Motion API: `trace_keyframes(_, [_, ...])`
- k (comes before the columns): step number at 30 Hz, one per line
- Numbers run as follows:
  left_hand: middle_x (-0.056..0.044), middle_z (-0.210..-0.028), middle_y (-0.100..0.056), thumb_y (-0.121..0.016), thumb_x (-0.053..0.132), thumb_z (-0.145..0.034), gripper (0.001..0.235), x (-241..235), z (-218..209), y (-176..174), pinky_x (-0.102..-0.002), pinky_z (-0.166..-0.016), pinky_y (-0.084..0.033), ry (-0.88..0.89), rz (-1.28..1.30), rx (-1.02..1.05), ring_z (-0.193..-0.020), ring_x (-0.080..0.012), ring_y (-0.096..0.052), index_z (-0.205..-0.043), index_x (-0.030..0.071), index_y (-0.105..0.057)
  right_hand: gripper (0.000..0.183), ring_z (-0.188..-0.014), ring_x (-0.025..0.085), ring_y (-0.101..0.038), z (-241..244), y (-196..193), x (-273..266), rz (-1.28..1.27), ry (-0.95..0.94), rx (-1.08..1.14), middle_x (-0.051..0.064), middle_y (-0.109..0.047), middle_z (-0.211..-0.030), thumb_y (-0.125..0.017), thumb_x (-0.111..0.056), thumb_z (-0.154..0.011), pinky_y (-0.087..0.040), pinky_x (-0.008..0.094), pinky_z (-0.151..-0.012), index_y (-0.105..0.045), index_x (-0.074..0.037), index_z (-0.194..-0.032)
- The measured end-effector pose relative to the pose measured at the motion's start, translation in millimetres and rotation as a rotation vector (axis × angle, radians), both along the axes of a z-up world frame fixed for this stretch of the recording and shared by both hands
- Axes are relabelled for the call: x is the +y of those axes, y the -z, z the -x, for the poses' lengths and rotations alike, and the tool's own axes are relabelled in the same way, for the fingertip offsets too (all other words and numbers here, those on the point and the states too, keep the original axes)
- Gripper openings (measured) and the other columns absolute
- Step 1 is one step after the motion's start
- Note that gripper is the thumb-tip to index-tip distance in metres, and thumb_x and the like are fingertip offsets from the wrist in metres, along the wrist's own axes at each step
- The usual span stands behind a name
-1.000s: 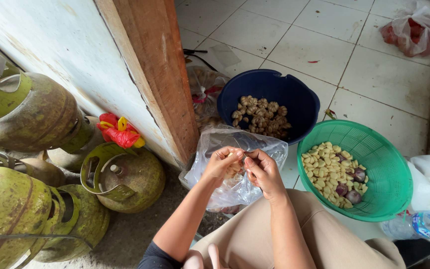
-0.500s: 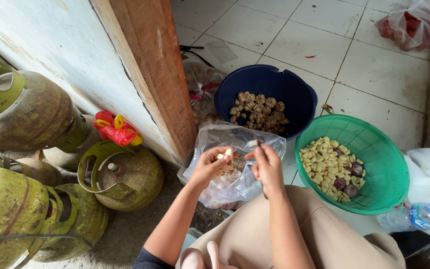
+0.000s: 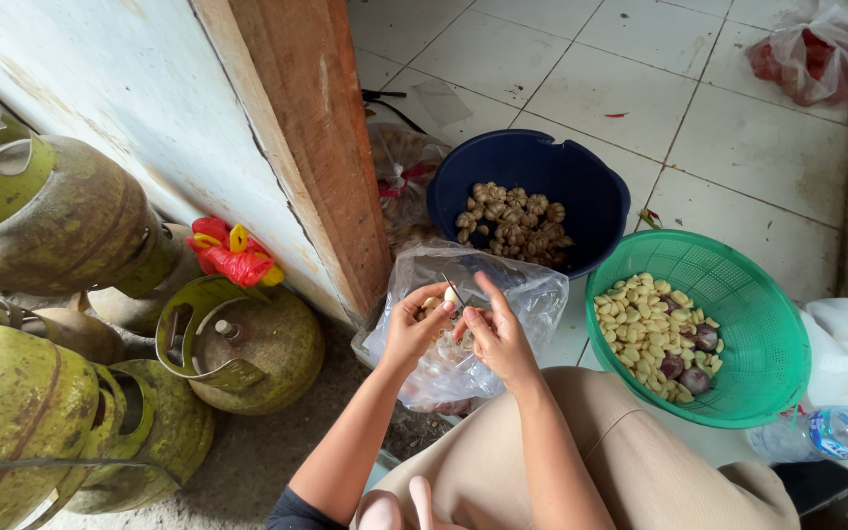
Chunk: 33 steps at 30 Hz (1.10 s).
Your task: The person sits on the floor and uses a small knife to peel garlic cloves one by one. Peeled cloves are placed into a green colander, while the unpeeled bulbs remain in a blue bowl nearby.
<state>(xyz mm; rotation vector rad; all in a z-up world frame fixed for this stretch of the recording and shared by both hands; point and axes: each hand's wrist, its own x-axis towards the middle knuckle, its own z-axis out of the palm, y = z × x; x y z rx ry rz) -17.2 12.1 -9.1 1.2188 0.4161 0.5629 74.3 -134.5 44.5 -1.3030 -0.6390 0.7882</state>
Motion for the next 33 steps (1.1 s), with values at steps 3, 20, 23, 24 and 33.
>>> trace_keyframes(3, [0.004,-0.081,-0.065,-0.077,0.014,-0.093,0.034,-4,-3,3,-0.02,-0.053,-0.038,-0.004,0.01,-0.059,-0.066,-0.0021,-0.052,-0.125,0.005,-0.072,0.047,-0.047,0.002,-0.04,0,0,-1,0.004,-0.032,0.021,0.006,-0.066,-0.079,-0.057,-0.022,-0.103,-0.032,0.019,-0.041,-0.05,-0.009,-0.148])
trace_keyframes(20, [0.001,-0.092,-0.065,-0.08,0.007,-0.09,0.025,-17,-11,-19,-0.02,-0.068,-0.046,-0.276,-0.586,-0.078,-0.079,-0.0048,-0.056,-0.114,0.001,-0.076,0.037,-0.044,0.002,-0.035,0,-3,-1,0.084,0.056,0.186,0.0,-0.055,-0.075,-0.056,-0.019,-0.104,-0.025,0.021,-0.037,-0.061,-0.008,-0.138])
trace_keyframes(23, [0.001,-0.092,-0.063,-0.079,0.007,-0.091,0.025,-17,-12,-23,-0.02,-0.069,-0.045,-0.252,-0.577,-0.089,-0.08,-0.0056,-0.055,-0.114,0.0,-0.076,0.04,-0.044,0.003,-0.036,-2,-3,0,0.074,0.094,0.219,0.0,-0.055,-0.075,-0.057,-0.018,-0.102,-0.025,0.021,-0.037,-0.061,-0.008,-0.141])
trace_keyframes(24, [0.001,-0.092,-0.063,-0.078,0.008,-0.091,0.025,-16,-13,-24,-0.02,-0.067,-0.044,-0.209,-0.476,-0.072,-0.078,-0.0054,-0.055,-0.115,0.001,-0.076,0.041,-0.044,0.003,-0.036,-3,-4,-1,0.044,0.077,0.249,0.0,-0.056,-0.075,-0.056,-0.019,-0.102,-0.025,0.021,-0.037,-0.06,-0.007,-0.142])
trace_keyframes(33, [0.001,-0.09,-0.061,-0.078,0.01,-0.091,0.025,-18,-20,-26,-0.021,-0.064,-0.042,-0.208,-0.4,-0.067,-0.075,-0.0056,-0.05,-0.114,0.001,-0.076,0.042,-0.043,0.003,-0.036,-6,-15,-5,0.014,0.015,0.247,0.001,-0.056,-0.075,-0.056,-0.018,-0.102,-0.026,0.02,-0.037,-0.058,-0.01,-0.143])
